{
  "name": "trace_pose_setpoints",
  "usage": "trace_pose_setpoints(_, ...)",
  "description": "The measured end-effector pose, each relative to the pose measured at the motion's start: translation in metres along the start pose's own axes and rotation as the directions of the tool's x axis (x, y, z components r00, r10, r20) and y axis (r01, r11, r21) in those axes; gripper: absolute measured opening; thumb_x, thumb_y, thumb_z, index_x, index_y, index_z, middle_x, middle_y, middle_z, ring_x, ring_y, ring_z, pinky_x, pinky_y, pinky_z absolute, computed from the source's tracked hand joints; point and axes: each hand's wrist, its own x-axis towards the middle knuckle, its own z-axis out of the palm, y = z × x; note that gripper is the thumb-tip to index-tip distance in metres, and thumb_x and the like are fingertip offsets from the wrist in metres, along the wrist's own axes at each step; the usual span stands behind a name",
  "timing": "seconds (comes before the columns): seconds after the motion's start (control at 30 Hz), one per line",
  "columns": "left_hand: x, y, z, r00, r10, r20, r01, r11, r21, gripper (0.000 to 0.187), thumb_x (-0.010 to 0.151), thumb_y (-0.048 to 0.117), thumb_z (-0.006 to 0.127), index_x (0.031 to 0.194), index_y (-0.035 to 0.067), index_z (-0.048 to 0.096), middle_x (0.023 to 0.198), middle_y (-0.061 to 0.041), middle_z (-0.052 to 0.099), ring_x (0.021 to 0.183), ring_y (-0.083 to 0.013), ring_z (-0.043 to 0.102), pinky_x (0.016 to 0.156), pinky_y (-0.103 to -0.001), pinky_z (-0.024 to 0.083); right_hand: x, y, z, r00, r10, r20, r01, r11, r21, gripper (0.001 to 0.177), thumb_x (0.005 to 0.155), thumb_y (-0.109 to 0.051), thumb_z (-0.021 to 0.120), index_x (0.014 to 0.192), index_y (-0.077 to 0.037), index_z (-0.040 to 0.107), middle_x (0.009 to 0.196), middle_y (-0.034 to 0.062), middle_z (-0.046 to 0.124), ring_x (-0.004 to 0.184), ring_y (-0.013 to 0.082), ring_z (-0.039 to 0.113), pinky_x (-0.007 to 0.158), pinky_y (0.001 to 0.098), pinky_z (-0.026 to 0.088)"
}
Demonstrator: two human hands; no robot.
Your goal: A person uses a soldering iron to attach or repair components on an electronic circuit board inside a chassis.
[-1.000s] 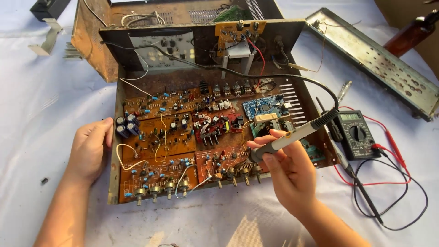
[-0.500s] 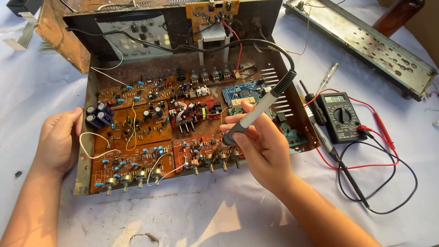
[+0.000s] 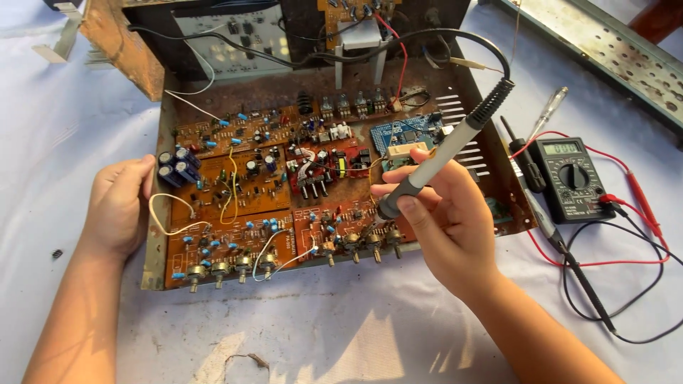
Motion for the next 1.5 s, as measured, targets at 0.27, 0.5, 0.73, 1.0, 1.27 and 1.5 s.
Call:
trace_pose_setpoints(0.27,0.005,-0.006,-0.006,1.000,0.027,0.015,-0.027,0.999,-0.020,0.051,0.109,0.018,0.044,0.059,0.015,0.035,0.052,-0.002,0.039,0.049,-0.0127,0.036,0.052,-0.024,0.031,0.002,0.005,-0.005,0.999,-0.016,0.031,0.015,0.999,0.041,0.030,0.105,-0.004,0.054,0.134,-0.006,0.046,0.116,0.0154,0.066,0.108,0.0373,0.078,0.107,0.0473,0.062)
trace_pose_setpoints(0.5,0.000,0.002,-0.001,1.000,0.015,-0.004,-0.015,0.998,0.055,0.051,0.109,0.017,0.045,0.059,0.016,0.035,0.056,0.001,0.038,0.055,-0.0103,0.036,0.057,-0.024,0.030,0.004,0.006,-0.009,0.998,-0.040,0.048,0.038,0.999,0.039,0.025,0.104,-0.001,0.055,0.128,-0.006,0.049,0.115,0.0126,0.067,0.107,0.0338,0.078,0.107,0.0458,0.061)
trace_pose_setpoints(0.73,-0.001,0.003,0.001,1.000,-0.008,-0.022,0.009,0.997,0.072,0.050,0.108,0.018,0.046,0.061,0.017,0.032,0.054,0.002,0.033,0.050,-0.0098,0.031,0.051,-0.025,0.026,-0.004,0.009,-0.009,0.997,-0.075,-0.009,0.075,0.997,0.007,0.032,0.100,0.006,0.057,0.129,-0.001,0.048,0.117,0.0182,0.068,0.106,0.0378,0.079,0.102,0.0450,0.065)
trace_pose_setpoints(1.0,-0.006,0.008,0.002,0.999,-0.028,-0.046,0.036,0.983,0.179,0.046,0.107,0.019,0.044,0.064,0.016,0.030,0.060,0.003,0.028,0.054,-0.0102,0.026,0.052,-0.027,0.021,-0.008,0.011,-0.008,0.997,-0.078,0.003,0.078,0.996,0.031,0.034,0.101,0.007,0.054,0.133,-0.001,0.047,0.123,0.0178,0.067,0.113,0.0386,0.078,0.105,0.0440,0.063)
trace_pose_setpoints(1.27,-0.006,0.009,0.006,0.997,-0.036,-0.075,0.047,0.987,0.154,0.049,0.108,0.018,0.046,0.061,0.017,0.029,0.057,0.005,0.029,0.052,-0.0092,0.026,0.050,-0.027,0.021,-0.007,0.011,-0.007,0.997,-0.083,-0.001,0.083,0.996,0.034,0.032,0.101,0.005,0.055,0.132,0.000,0.048,0.123,0.0170,0.067,0.111,0.0390,0.078,0.104,0.0439,0.063)
trace_pose_setpoints(1.5,-0.005,0.014,0.013,0.991,-0.054,-0.126,0.073,0.984,0.159,0.051,0.107,0.019,0.047,0.062,0.018,0.024,0.059,0.006,0.023,0.055,-0.0091,0.021,0.053,-0.028,0.017,-0.008,0.009,-0.005,0.999,-0.037,0.014,0.036,0.998,0.057,0.035,0.100,0.006,0.057,0.133,-0.001,0.050,0.122,0.0183,0.069,0.114,0.0340,0.077,0.097,0.0395,0.065)
